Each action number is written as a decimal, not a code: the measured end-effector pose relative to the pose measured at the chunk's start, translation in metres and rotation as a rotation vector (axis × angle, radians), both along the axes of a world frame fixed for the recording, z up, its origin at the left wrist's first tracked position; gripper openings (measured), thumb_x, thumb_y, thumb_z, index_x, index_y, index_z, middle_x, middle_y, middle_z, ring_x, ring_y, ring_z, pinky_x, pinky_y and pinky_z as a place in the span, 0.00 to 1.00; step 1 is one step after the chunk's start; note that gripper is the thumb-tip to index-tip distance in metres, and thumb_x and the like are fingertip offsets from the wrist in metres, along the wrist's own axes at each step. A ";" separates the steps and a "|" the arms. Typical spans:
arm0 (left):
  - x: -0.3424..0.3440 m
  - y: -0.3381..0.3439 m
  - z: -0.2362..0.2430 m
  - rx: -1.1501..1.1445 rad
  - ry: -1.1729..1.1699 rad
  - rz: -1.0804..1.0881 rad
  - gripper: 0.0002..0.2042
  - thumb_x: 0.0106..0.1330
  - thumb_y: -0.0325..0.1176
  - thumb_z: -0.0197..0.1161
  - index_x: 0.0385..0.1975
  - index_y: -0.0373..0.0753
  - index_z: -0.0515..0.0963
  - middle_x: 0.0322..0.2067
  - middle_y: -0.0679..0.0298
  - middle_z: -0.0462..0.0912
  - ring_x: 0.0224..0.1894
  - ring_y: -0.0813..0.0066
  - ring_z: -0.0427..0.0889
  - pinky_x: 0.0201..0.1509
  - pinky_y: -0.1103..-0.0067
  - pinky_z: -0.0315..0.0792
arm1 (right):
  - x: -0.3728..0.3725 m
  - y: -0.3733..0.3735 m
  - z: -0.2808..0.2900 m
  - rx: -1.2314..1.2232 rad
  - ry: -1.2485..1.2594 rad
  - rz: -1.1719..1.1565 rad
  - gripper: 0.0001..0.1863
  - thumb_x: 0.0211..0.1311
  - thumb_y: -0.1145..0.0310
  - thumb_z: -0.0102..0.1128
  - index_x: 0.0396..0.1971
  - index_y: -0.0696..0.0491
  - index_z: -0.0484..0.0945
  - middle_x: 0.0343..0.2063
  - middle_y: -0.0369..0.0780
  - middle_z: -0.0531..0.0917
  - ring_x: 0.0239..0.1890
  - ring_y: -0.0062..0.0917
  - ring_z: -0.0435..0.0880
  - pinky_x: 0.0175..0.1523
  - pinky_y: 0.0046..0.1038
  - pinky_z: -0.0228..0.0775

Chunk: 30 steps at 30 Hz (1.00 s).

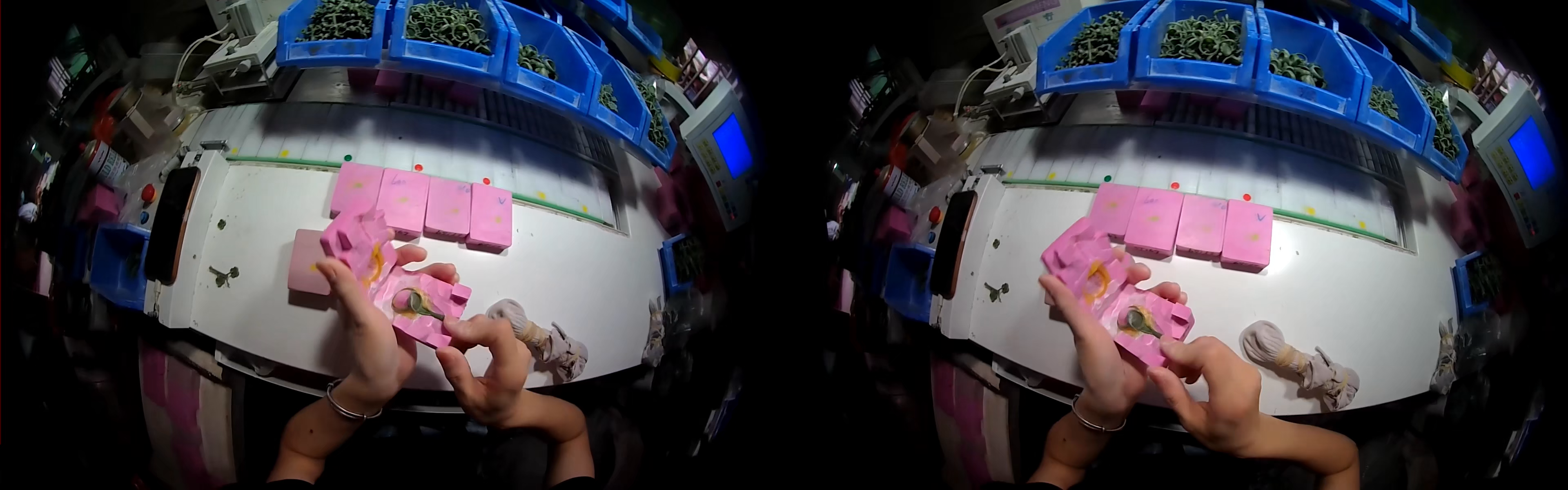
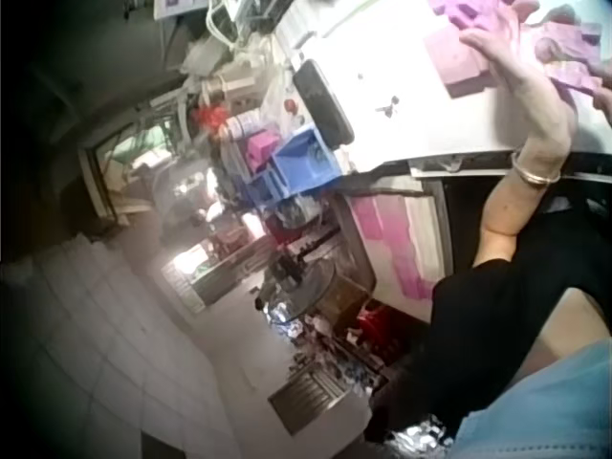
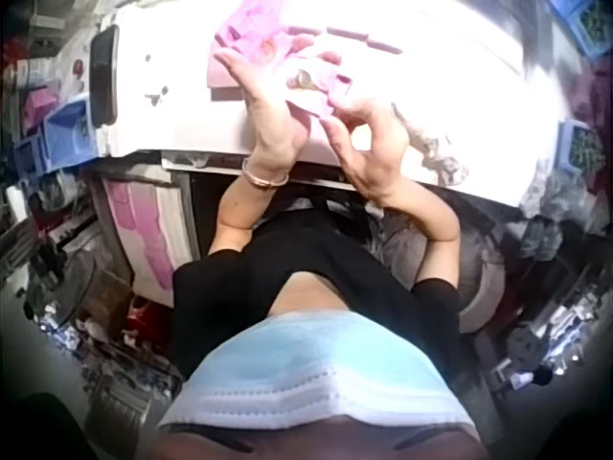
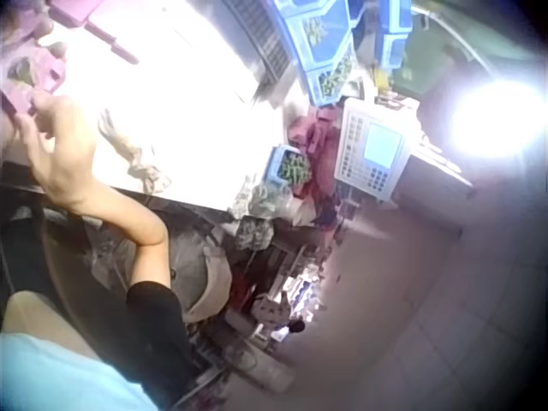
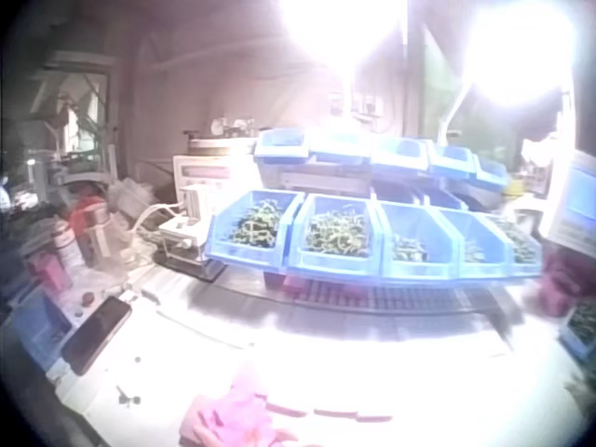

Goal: The person opens a pink rubber mold, removes cast wax patterns, wipes the interior with a cloth, reassembles the mold pieces, and secures them with a rubber band.

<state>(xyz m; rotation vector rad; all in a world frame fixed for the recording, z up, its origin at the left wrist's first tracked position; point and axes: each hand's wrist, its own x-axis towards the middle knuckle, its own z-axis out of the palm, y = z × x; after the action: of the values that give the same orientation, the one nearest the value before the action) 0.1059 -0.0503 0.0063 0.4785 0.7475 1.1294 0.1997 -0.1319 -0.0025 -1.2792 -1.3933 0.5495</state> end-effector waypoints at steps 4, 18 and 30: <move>-0.008 0.006 -0.006 -0.054 -0.198 -0.056 0.36 0.61 0.71 0.27 0.41 0.41 0.66 0.31 0.64 0.71 0.28 0.65 0.78 0.28 0.74 0.74 | 0.000 0.000 0.026 0.033 -0.381 0.050 0.13 0.46 0.81 0.65 0.35 0.59 0.78 0.17 0.39 0.74 0.18 0.27 0.75 0.22 0.24 0.67; -0.011 -0.002 -0.011 0.091 -0.103 -0.144 0.36 0.66 0.64 0.26 0.35 0.32 0.69 0.27 0.59 0.75 0.22 0.69 0.80 0.23 0.77 0.77 | 0.022 0.013 0.048 0.099 -0.964 0.208 0.10 0.39 0.75 0.56 0.27 0.57 0.72 0.21 0.36 0.67 0.23 0.21 0.71 0.22 0.20 0.62; -0.008 0.005 -0.016 0.076 0.115 -0.245 0.37 0.65 0.67 0.27 0.44 0.35 0.68 0.26 0.57 0.76 0.23 0.67 0.79 0.25 0.77 0.75 | 0.027 0.013 0.032 0.145 -0.981 0.235 0.09 0.45 0.76 0.57 0.29 0.59 0.72 0.20 0.37 0.67 0.21 0.22 0.72 0.19 0.22 0.64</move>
<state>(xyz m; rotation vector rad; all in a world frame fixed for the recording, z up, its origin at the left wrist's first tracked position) 0.0982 -0.0452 -0.0096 0.6850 0.7259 0.9085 0.2262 -0.1186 0.0298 -1.3205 -2.3573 -0.0834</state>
